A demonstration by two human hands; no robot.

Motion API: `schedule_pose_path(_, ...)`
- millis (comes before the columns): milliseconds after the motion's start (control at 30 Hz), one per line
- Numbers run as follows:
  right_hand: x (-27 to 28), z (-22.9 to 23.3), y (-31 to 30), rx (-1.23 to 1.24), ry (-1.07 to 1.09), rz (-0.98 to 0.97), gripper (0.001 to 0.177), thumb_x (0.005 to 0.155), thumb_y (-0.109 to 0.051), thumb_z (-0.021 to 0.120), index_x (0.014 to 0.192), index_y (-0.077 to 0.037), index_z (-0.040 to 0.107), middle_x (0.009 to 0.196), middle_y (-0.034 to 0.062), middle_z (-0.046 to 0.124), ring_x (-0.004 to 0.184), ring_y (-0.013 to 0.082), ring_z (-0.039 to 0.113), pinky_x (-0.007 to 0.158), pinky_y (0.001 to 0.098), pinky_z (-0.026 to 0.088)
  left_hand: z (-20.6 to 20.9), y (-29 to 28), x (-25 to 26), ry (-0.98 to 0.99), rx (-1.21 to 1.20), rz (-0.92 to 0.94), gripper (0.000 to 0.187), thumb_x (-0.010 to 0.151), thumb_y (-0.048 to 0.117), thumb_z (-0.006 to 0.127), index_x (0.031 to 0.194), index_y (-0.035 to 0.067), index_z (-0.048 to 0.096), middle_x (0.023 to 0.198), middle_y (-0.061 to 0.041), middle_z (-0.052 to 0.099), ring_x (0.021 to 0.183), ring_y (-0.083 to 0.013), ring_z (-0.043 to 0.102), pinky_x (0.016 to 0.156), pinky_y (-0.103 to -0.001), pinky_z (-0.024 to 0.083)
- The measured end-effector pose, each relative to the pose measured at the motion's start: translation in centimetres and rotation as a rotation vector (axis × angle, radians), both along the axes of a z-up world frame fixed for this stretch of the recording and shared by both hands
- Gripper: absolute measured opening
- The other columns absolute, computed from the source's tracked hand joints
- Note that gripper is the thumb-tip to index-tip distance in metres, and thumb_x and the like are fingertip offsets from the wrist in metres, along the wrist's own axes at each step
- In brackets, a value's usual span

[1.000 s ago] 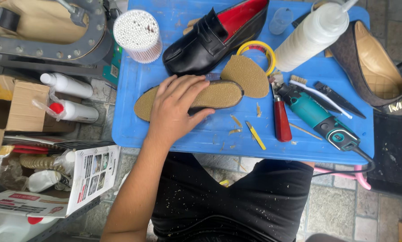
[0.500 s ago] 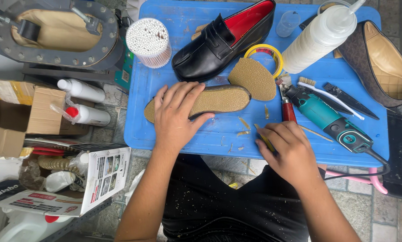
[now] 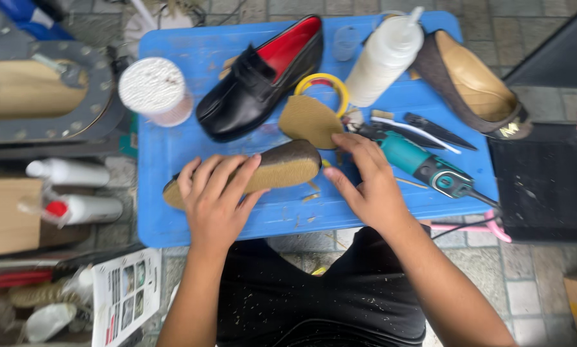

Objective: The person uses a small yellow tool to scrape and clean the edges of a shoe sole, removing old adhesive or debris. They rotate the shoe to access different sides and compare it with another shoe. The person then removes the insole from the shoe and continues to scrape the interior edges of the shoe's upper.

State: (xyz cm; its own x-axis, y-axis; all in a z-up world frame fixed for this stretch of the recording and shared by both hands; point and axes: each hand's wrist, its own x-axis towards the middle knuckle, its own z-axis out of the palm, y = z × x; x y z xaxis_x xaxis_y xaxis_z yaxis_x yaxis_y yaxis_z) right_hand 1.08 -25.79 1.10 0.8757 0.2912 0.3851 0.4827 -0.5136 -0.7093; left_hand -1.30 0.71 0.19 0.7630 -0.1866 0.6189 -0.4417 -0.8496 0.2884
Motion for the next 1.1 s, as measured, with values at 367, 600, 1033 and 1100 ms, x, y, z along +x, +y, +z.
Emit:
schedule_pose_path(367,-6.4,1.6,-7.8,0.204,0.03,-0.078,0.052,0.098,-0.032,0.068,0.139,-0.002,0.059,0.139,0.0177,0.057,0.13,0.0293,0.059,0.113,0.0406,0.046,5.4,-9.0,0.9,-0.188,0.085,-0.401,0.041,0.088,0.03,0.083,0.127,0.02,0.074,0.128,0.003,0.069,0.119,-0.0199,0.061,0.109,-0.049,0.04)
schedule_pose_path(600,-13.7,-1.7,-21.7,0.671,-0.368,-0.61,0.041,0.099,-0.03,0.065,0.13,-0.005,0.056,0.132,0.0151,0.059,0.118,0.0216,0.055,0.108,0.0363,0.045,5.8,-17.1,4.0,-0.04,-0.182,-0.705,0.023,0.098,0.015,0.076,0.12,0.01,0.07,0.126,-0.006,0.068,0.122,-0.0245,0.062,0.107,-0.046,0.05)
schedule_pose_path(1033,-13.2,-11.9,-36.7,-0.347,-0.304,-1.012,0.046,0.074,-0.012,0.095,0.111,-0.002,0.068,0.114,0.0168,0.057,0.112,0.0366,0.058,0.096,0.0435,0.049,-0.7,-29.7,17.2,-0.12,0.418,-0.539,0.031,0.081,0.011,0.072,0.111,0.007,0.07,0.114,-0.01,0.069,0.114,-0.0284,0.065,0.112,-0.053,0.037)
schedule_pose_path(1100,-12.0,-13.3,-37.7,-0.51,-0.239,-0.943,0.032,0.08,-0.003,0.087,0.106,-0.007,0.069,0.118,0.0116,0.063,0.127,0.0362,0.06,0.106,0.0432,0.052,-1.7,-30.3,17.7,-0.133,0.527,-0.506,0.012,0.094,0.01,0.069,0.107,0.009,0.069,0.11,-0.007,0.071,0.108,-0.0242,0.067,0.114,-0.05,0.041)
